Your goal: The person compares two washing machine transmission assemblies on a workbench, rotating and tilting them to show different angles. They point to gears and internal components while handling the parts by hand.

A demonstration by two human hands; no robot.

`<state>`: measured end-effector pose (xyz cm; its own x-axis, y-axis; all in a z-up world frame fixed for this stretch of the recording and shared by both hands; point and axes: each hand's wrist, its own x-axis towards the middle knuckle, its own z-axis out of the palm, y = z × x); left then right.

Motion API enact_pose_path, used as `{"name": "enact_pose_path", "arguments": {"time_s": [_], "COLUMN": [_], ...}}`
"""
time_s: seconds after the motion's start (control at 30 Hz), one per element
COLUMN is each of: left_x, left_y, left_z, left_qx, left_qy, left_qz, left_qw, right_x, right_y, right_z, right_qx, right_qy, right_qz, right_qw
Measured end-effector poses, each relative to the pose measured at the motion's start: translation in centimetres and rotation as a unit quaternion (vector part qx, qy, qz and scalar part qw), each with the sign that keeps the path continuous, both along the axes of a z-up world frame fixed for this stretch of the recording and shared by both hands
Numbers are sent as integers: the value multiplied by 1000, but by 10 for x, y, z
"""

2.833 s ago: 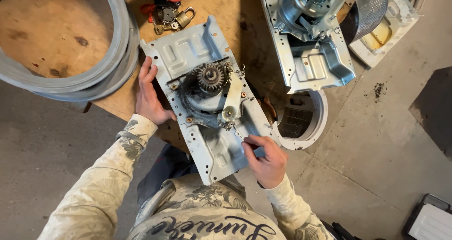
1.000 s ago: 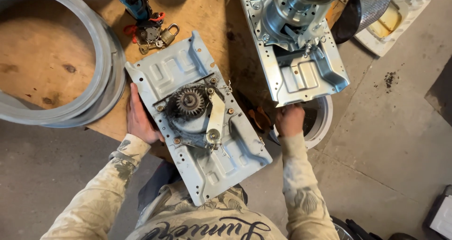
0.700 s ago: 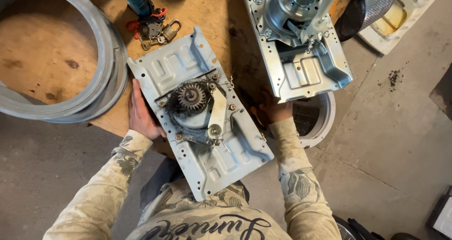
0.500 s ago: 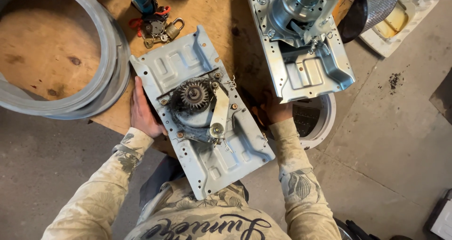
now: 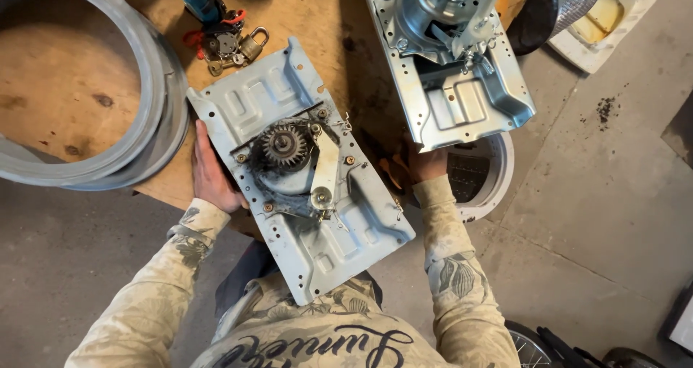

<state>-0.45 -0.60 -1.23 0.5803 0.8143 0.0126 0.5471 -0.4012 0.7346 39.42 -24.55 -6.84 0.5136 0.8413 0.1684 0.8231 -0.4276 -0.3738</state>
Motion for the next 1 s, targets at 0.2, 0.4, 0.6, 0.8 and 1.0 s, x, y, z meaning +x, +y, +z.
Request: {"name": "enact_pose_path", "arguments": {"time_s": [0.2,0.4,0.6,0.8,1.0], "left_x": [0,0,1,1,2], "left_y": [2,1,1,1,1], "left_z": [0,-2,0,2,4], "left_qx": [6,5,10,6,1], "left_qy": [-3,-10,-7,5,-8], "left_qz": [-8,-8,-6,0,-2], "left_qw": [1000,1000,1000,1000,1000], "right_x": [6,-4,-3,-7,-4], "right_y": [-8,5,6,12,11], "right_z": [-27,-2,-8,9,4], "right_qx": [29,-20,-12,5,-52], "right_qy": [-16,-89,6,-9,45], "right_qz": [-10,17,-12,0,-26], "right_qw": [999,996,1000,1000,997]}}
